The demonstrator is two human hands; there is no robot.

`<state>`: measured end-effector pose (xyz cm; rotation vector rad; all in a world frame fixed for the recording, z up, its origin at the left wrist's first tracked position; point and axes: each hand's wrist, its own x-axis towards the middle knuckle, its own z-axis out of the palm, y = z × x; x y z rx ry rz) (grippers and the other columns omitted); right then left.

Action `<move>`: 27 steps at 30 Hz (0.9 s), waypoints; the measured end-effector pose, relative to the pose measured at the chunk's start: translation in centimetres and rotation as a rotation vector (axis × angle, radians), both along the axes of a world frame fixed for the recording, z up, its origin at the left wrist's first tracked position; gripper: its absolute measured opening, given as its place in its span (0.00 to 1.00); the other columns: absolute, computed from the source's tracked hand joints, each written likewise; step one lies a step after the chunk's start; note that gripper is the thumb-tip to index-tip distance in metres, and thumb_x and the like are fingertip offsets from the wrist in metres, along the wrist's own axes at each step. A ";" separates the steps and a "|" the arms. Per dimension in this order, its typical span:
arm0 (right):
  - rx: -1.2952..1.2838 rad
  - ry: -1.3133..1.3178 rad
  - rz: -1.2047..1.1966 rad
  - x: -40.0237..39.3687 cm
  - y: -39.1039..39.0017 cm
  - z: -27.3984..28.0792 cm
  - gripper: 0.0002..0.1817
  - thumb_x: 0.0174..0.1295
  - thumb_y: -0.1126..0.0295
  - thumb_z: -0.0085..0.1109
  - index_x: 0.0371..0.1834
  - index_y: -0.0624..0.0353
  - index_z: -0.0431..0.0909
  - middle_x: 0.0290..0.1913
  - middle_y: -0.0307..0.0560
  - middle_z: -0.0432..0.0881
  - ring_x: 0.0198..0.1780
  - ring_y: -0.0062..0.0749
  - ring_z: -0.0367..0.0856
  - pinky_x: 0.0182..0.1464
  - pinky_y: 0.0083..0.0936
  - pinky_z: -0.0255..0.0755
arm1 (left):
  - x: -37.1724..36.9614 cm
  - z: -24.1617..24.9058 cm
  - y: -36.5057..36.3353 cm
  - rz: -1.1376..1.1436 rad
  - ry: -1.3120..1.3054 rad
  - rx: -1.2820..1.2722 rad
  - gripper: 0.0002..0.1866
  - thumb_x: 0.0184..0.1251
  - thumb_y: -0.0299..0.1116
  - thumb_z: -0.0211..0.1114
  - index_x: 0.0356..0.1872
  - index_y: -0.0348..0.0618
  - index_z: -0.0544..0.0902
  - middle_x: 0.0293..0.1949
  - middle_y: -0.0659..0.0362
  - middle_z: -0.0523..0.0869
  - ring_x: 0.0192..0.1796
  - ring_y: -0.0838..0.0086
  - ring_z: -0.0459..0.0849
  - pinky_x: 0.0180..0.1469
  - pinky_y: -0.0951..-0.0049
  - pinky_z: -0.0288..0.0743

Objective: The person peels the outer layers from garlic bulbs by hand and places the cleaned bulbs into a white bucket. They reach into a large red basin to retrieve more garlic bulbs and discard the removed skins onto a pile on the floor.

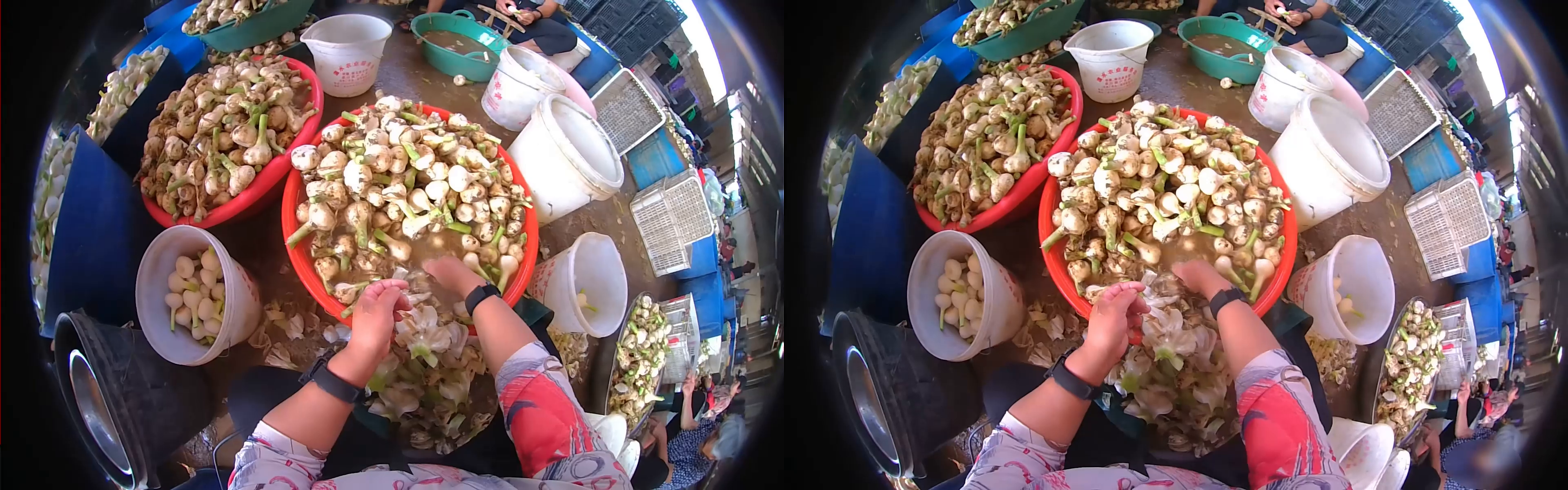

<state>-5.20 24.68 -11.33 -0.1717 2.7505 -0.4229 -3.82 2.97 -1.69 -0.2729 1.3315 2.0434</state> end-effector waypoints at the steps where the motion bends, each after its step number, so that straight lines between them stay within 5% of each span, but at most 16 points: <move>1: -0.074 0.042 -0.085 0.5 -0.2 0.8 0.19 0.60 0.61 0.37 0.23 0.65 0.70 0.27 0.60 0.77 0.37 0.54 0.75 0.35 0.39 0.67 | -0.1 0.2 -0.2 0.003 -0.007 0.007 0.09 0.60 0.31 0.49 0.39 0.41 0.73 0.22 0.64 0.75 0.26 0.81 0.74 0.26 0.83 0.64; 2: -0.070 0.052 -0.079 1.0 -0.9 1.9 0.19 0.60 0.61 0.37 0.23 0.65 0.70 0.27 0.60 0.77 0.37 0.54 0.75 0.35 0.39 0.67 | -0.4 0.2 -0.6 0.008 0.004 0.012 0.09 0.60 0.31 0.49 0.39 0.41 0.73 0.22 0.64 0.75 0.26 0.81 0.74 0.26 0.83 0.64; 4: -0.431 -0.124 -0.555 3.1 -2.3 4.6 0.14 0.60 0.65 0.38 0.26 0.63 0.70 0.24 0.58 0.76 0.35 0.52 0.76 0.34 0.36 0.68 | -0.1 0.1 -1.1 -0.003 -0.035 0.047 0.13 0.61 0.37 0.51 0.40 0.38 0.73 0.21 0.62 0.76 0.22 0.81 0.73 0.23 0.82 0.62; 5: -0.422 -0.129 -0.552 4.9 -3.7 6.6 0.14 0.60 0.65 0.38 0.26 0.63 0.70 0.24 0.58 0.76 0.35 0.52 0.76 0.34 0.36 0.68 | 0.2 0.6 -1.2 0.003 -0.041 0.054 0.13 0.61 0.37 0.51 0.40 0.38 0.73 0.21 0.62 0.76 0.22 0.81 0.73 0.23 0.82 0.62; 7: -0.677 -0.005 -0.830 7.9 -6.9 9.8 0.09 0.58 0.69 0.44 0.34 0.63 0.71 0.29 0.56 0.77 0.37 0.49 0.77 0.37 0.33 0.69 | 0.2 2.3 -1.5 -0.093 -0.399 0.179 0.19 0.62 0.47 0.51 0.42 0.41 0.72 0.22 0.61 0.77 0.21 0.79 0.73 0.20 0.82 0.61; 8: -0.680 0.002 -0.834 9.0 -7.9 9.5 0.09 0.58 0.69 0.44 0.34 0.63 0.71 0.29 0.56 0.77 0.37 0.49 0.77 0.37 0.33 0.69 | 0.1 2.6 -1.6 -0.099 -0.394 0.177 0.19 0.62 0.47 0.51 0.42 0.41 0.72 0.22 0.61 0.77 0.21 0.79 0.73 0.20 0.82 0.61; 10: -0.613 0.618 -0.533 11.0 -9.6 10.0 0.11 0.57 0.70 0.48 0.42 0.63 0.71 0.37 0.58 0.77 0.41 0.47 0.76 0.43 0.32 0.69 | 0.4 2.9 -1.6 -0.305 -0.464 0.518 0.24 0.61 0.54 0.49 0.46 0.44 0.70 0.25 0.58 0.78 0.22 0.78 0.74 0.20 0.82 0.62; 11: -0.513 0.689 -0.429 11.5 -9.9 10.8 0.17 0.57 0.70 0.49 0.48 0.65 0.68 0.43 0.58 0.75 0.44 0.47 0.75 0.46 0.31 0.68 | 0.6 2.7 -1.7 -0.363 -0.460 0.537 0.23 0.62 0.52 0.49 0.47 0.45 0.70 0.29 0.57 0.80 0.22 0.76 0.74 0.22 0.83 0.65; 12: -0.514 0.706 -0.440 11.9 -9.9 12.0 0.17 0.57 0.70 0.49 0.48 0.65 0.68 0.43 0.58 0.75 0.44 0.47 0.75 0.46 0.31 0.68 | 1.0 2.9 -2.0 -0.380 -0.451 0.528 0.23 0.62 0.52 0.49 0.47 0.45 0.70 0.29 0.57 0.80 0.22 0.76 0.74 0.22 0.83 0.65; 14: -0.447 0.459 -0.630 12.0 -10.0 15.4 0.17 0.57 0.70 0.49 0.48 0.65 0.69 0.41 0.58 0.76 0.45 0.47 0.75 0.47 0.30 0.67 | 2.0 4.7 -2.4 -0.345 -0.026 0.350 0.21 0.62 0.48 0.51 0.50 0.44 0.68 0.32 0.58 0.80 0.24 0.76 0.76 0.24 0.82 0.68; 15: -0.621 0.580 -0.639 12.0 -9.9 15.9 0.15 0.57 0.70 0.49 0.46 0.66 0.72 0.37 0.58 0.77 0.41 0.46 0.76 0.44 0.29 0.69 | 2.4 4.8 -2.6 -0.352 0.154 0.342 0.23 0.61 0.45 0.54 0.53 0.44 0.65 0.35 0.59 0.79 0.28 0.77 0.77 0.26 0.83 0.70; 18: -0.468 0.604 -0.464 12.4 -10.9 18.9 0.13 0.57 0.69 0.49 0.41 0.65 0.75 0.33 0.56 0.78 0.36 0.46 0.77 0.39 0.31 0.70 | 3.5 5.4 -3.1 -0.314 0.450 0.113 0.27 0.61 0.45 0.55 0.56 0.42 0.60 0.37 0.60 0.77 0.29 0.80 0.76 0.27 0.83 0.68; 27: -0.295 0.555 -0.248 12.9 -9.8 19.8 0.08 0.54 0.72 0.48 0.34 0.62 0.76 0.22 0.51 0.76 0.29 0.45 0.75 0.31 0.32 0.68 | 4.1 5.5 -3.6 -0.361 0.550 0.084 0.26 0.60 0.39 0.58 0.56 0.39 0.61 0.37 0.60 0.76 0.31 0.82 0.73 0.30 0.83 0.70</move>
